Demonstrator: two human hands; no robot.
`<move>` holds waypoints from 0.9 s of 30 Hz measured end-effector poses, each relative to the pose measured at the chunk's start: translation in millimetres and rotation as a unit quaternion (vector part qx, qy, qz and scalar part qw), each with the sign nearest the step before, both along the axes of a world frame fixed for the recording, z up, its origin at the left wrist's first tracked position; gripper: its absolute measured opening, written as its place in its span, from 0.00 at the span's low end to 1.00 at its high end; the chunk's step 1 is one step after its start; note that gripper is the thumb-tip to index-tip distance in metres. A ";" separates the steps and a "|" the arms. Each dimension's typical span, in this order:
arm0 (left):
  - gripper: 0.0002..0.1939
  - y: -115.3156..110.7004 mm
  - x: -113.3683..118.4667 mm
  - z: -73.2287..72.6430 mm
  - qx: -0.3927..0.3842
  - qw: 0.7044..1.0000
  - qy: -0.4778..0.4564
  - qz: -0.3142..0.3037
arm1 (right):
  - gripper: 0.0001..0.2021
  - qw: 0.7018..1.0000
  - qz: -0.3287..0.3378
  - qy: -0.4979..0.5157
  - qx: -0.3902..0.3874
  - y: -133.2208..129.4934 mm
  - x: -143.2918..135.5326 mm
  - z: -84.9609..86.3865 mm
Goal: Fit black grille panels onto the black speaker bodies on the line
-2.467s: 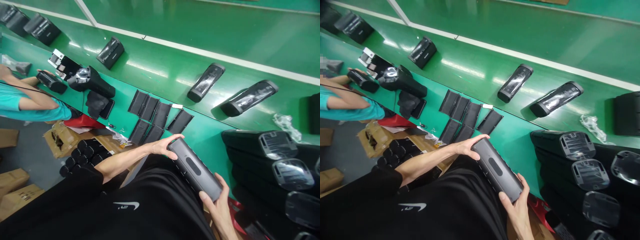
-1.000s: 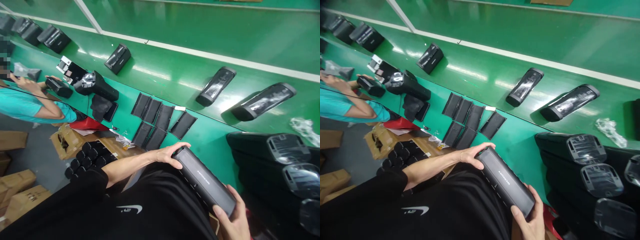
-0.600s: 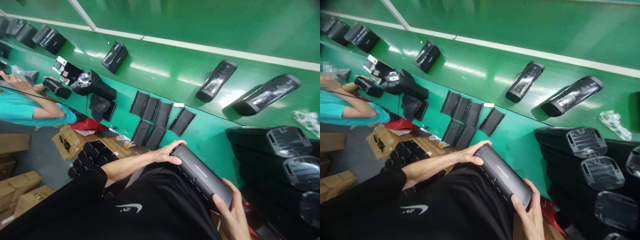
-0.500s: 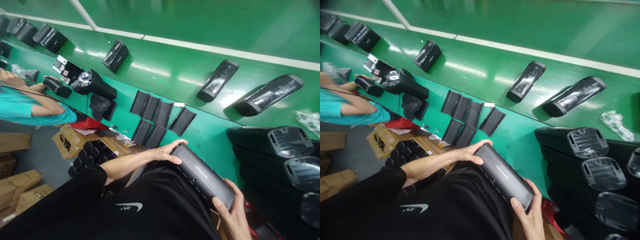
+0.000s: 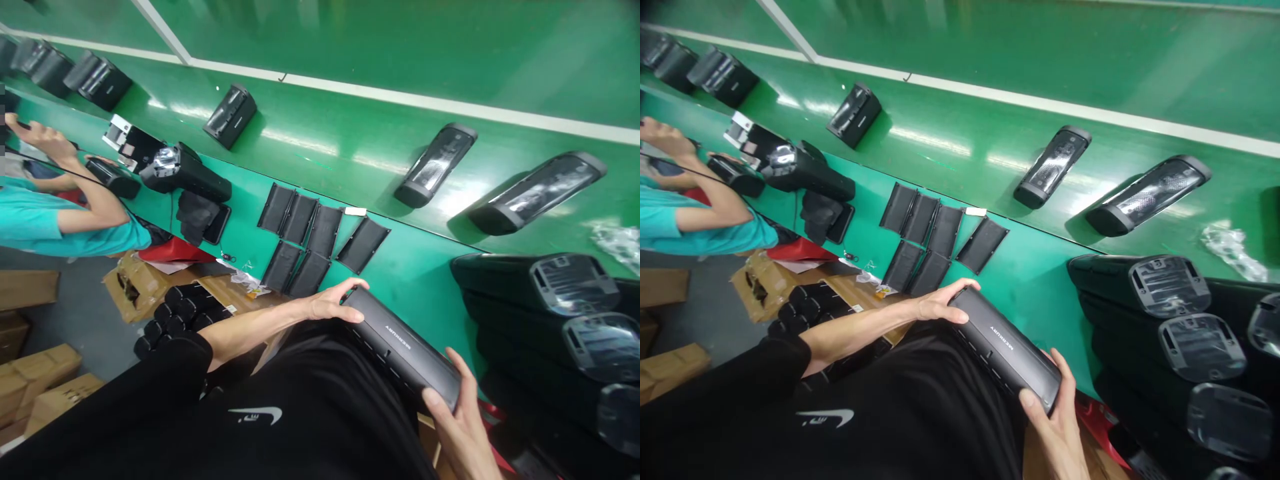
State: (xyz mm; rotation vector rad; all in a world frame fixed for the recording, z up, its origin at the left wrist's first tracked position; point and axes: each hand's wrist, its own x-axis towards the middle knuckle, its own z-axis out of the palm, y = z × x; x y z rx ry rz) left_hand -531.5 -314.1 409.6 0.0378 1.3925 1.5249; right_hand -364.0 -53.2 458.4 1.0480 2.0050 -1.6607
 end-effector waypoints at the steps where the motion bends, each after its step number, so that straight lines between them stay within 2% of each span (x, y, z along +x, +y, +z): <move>1: 0.44 -1.2 -3.1 1.4 0.003 1.000 0.003 -0.018 | 0.47 1.000 0.009 -0.002 0.005 0.3 -1.2 5.1; 3: 0.49 -3.3 -7.3 5.0 0.000 0.999 0.021 -0.044 | 0.49 1.000 0.003 -0.015 0.006 -0.5 -2.3 15.6; 6: 0.53 -4.2 -6.1 8.5 -0.006 0.997 0.055 -0.054 | 0.45 1.000 -0.024 -0.019 0.000 -2.9 -1.3 22.4; 10: 0.50 -1.2 4.9 3.7 0.000 0.999 0.049 0.003 | 0.41 0.998 -0.052 0.016 -0.023 -2.9 -0.7 8.4; 13: 0.48 0.6 9.8 -2.0 -0.029 0.999 0.037 0.027 | 0.40 0.996 -0.063 0.008 -0.058 -0.1 -4.6 -2.0; 17: 0.51 -2.3 6.8 0.2 -0.046 0.996 0.074 -0.017 | 0.43 1.000 0.023 -0.003 0.020 1.1 -11.0 3.1; 20: 0.52 -3.5 6.4 6.5 -0.044 0.994 0.097 -0.019 | 0.46 0.995 0.042 0.008 0.086 -2.6 -12.9 8.8; 23: 0.51 -0.7 11.7 7.8 -0.052 0.995 0.082 0.024 | 0.45 0.995 0.014 0.000 0.097 -8.1 -13.2 6.1; 27: 0.49 3.2 12.7 -0.6 -0.058 0.996 0.042 0.055 | 0.44 0.998 -0.059 -0.019 0.029 -7.7 -12.0 -6.6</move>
